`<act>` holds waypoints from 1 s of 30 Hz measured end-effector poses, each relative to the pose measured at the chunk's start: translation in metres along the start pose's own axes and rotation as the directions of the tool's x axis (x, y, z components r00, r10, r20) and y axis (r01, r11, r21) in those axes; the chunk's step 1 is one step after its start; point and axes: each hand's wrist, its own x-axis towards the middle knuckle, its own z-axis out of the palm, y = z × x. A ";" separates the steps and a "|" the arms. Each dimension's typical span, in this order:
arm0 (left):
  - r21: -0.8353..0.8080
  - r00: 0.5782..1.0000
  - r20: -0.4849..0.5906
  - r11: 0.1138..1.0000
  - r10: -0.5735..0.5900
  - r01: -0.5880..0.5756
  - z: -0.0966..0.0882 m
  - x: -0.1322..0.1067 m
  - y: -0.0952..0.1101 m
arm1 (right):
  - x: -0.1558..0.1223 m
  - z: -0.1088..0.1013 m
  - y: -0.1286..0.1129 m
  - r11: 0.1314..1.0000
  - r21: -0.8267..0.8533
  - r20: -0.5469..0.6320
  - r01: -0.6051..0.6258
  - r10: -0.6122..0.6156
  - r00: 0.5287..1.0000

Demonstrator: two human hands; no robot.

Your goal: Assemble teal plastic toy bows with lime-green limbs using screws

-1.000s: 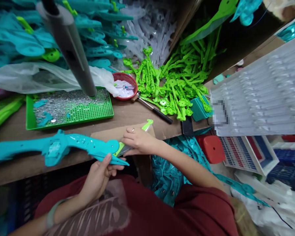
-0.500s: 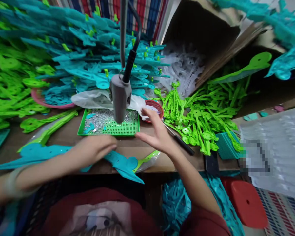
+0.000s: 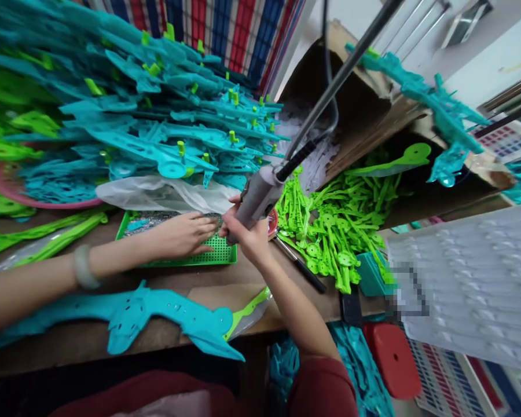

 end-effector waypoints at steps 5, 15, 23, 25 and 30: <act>0.026 0.992 0.108 0.997 0.066 -0.070 -0.002 -0.002 -0.016 | -0.002 0.009 0.028 0.992 -0.063 -0.188 0.111 -0.121 0.975; 0.218 0.987 -0.112 0.972 0.112 -0.085 0.064 -0.097 0.144 | 0.005 0.014 0.063 0.985 0.005 -0.272 0.173 -0.165 0.948; 0.250 0.966 -0.141 0.952 0.218 -0.179 0.098 -0.097 0.154 | 0.007 0.013 0.069 0.988 -0.009 -0.284 0.156 -0.152 0.947; 0.277 0.961 -0.161 0.945 0.225 -0.174 0.101 -0.094 0.151 | 0.007 0.012 0.069 0.987 -0.004 -0.283 0.160 -0.154 0.947; 0.341 0.939 -0.270 0.933 0.211 -0.112 0.109 -0.089 0.152 | 0.009 0.012 0.076 0.984 -0.014 -0.287 0.178 -0.174 0.942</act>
